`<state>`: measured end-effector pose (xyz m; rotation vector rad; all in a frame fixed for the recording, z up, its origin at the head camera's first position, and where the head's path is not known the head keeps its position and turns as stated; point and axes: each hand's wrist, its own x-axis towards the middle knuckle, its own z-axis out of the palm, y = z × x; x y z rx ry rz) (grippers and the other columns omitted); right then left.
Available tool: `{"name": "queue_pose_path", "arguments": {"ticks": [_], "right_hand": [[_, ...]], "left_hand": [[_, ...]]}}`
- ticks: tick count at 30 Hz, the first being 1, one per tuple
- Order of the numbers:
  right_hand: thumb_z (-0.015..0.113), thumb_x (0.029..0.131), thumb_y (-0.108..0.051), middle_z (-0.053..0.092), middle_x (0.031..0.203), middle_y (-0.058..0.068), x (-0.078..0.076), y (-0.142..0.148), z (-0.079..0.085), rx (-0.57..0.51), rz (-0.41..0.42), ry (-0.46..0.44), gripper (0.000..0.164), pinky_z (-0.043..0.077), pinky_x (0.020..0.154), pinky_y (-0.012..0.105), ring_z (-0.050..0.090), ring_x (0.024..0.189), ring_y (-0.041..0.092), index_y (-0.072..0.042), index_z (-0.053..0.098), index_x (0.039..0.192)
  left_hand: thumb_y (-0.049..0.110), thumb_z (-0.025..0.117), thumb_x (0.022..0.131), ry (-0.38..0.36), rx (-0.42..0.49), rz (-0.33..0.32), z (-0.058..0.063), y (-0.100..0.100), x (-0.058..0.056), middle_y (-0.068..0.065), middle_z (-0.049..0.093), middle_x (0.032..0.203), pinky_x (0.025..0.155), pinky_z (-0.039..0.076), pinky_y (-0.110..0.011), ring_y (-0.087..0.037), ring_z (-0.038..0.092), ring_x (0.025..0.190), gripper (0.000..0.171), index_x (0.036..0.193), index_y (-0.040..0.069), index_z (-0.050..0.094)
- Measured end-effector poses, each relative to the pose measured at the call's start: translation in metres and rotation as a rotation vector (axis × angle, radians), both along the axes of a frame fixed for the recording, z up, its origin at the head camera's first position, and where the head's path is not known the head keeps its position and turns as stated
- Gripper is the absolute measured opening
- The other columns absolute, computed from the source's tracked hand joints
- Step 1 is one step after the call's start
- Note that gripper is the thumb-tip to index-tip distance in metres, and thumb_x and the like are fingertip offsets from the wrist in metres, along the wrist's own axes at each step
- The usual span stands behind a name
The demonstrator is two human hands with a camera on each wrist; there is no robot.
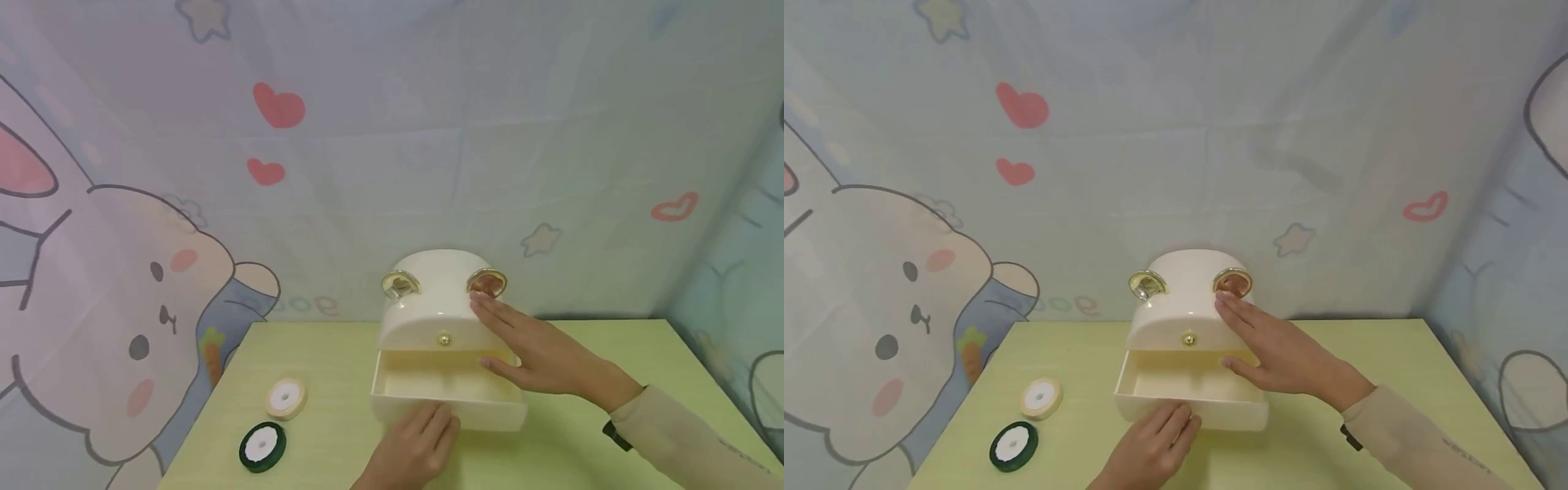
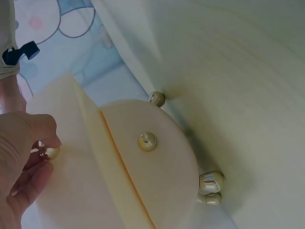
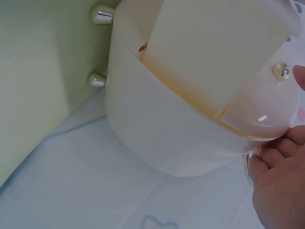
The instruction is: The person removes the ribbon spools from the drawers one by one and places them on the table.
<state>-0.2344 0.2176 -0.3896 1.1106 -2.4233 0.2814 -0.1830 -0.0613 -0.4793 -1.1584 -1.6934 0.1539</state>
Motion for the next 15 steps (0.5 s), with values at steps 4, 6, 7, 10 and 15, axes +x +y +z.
{"name": "queue_pose_path", "arguments": {"ticks": [4,6,7,10,15], "right_hand": [[0.076,0.096,-0.038,0.034,0.171,0.014,0.0003,0.0015,0.0018,-0.003,-0.008,-0.015,0.09,0.045,0.116,0.037,0.042,0.155,0.029,-0.007,0.028,0.166],[0.075,0.096,-0.037,0.034,0.171,0.014,0.0003,0.002,0.0021,-0.007,-0.006,-0.017,0.09,0.044,0.118,0.035,0.042,0.155,0.029,-0.007,0.028,0.166],[0.075,0.097,-0.038,0.034,0.171,0.013,0.0004,0.0021,0.002,-0.009,-0.007,-0.018,0.089,0.042,0.12,0.032,0.042,0.155,0.029,-0.008,0.028,0.166],[0.075,0.096,-0.037,0.035,0.171,0.014,0.0007,0.0016,0.0013,-0.015,-0.002,-0.016,0.089,0.034,0.124,0.022,0.042,0.155,0.029,-0.007,0.029,0.166],[0.076,0.096,-0.037,0.034,0.171,0.014,0.0007,-0.0012,-0.0004,-0.011,-0.002,-0.026,0.09,0.044,0.119,0.034,0.041,0.156,0.029,-0.007,0.028,0.166]], "left_hand": [[-0.003,0.04,0.105,-0.042,-0.013,0.043,0.0016,0.0039,0.0002,-0.002,0.071,0.098,0.09,0.06,-0.025,-0.016,0.07,0.096,0.037,0.096,0.008,0.074],[-0.003,0.038,0.105,-0.062,-0.019,0.063,0.0022,0.0055,-0.0001,-0.003,0.072,0.1,0.092,0.06,-0.025,-0.016,0.07,0.098,0.039,0.098,0.009,0.074],[-0.003,0.037,0.106,-0.069,-0.021,0.069,0.0022,0.006,-0.0006,-0.003,0.072,0.101,0.093,0.06,-0.025,-0.016,0.07,0.099,0.04,0.099,0.009,0.074],[-0.004,0.034,0.105,-0.08,-0.019,0.076,0.0016,0.0065,-0.0032,-0.003,0.072,0.102,0.094,0.059,-0.025,-0.017,0.069,0.099,0.041,0.099,0.009,0.073],[-0.004,0.034,0.104,-0.079,0.007,0.084,0.0007,0.007,-0.0085,-0.003,0.069,0.1,0.091,0.058,-0.025,-0.017,0.066,0.097,0.041,0.096,0.009,0.071]]}}
